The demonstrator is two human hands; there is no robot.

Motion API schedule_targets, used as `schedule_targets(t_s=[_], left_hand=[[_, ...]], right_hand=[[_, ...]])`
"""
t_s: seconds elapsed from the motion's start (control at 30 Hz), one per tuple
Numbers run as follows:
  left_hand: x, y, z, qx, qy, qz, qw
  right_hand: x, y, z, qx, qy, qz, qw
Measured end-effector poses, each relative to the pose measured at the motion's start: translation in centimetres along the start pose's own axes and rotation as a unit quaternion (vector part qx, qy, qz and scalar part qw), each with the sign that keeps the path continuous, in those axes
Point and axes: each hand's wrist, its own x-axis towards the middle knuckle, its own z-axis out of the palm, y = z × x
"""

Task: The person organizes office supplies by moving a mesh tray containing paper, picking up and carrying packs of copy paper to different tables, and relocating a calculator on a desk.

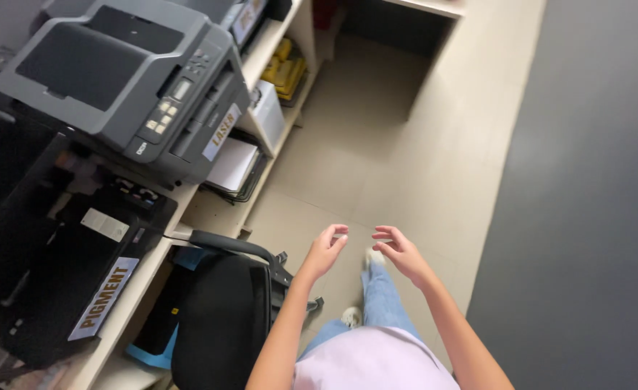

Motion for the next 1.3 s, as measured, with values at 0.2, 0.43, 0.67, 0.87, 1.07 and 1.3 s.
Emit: schedule_targets(t_s=[0.2,0.43,0.67,0.87,1.07,1.3], left_hand=[[9.5,-2.1,-5.6,-0.029,0.125,-0.024,0.991],[17.7,-3.5,-10.6,-0.076,0.246,-0.078,0.963],[19.9,-5.1,-14.6,-0.132,0.350,-0.081,0.924],[18.3,-6.2,-15.3,-0.143,0.392,-0.142,0.898],[18.2,-9.9,-16.4,-0.141,0.388,-0.161,0.897],[20.2,-11.8,-17.2,-0.135,0.392,-0.168,0.894]], right_hand=[[12.6,-5.8,-0.4,-0.082,-0.086,0.027,0.993],[30.0,-6.1,0.8,-0.131,-0.248,-0.026,0.959],[40.7,-12.1,6.2,-0.243,-0.360,-0.103,0.895],[44.6,-14.0,10.9,-0.236,-0.380,-0.107,0.888],[47.1,-10.9,12.3,-0.220,-0.391,-0.070,0.891],[51.1,-7.5,11.2,-0.196,-0.396,-0.024,0.897]])
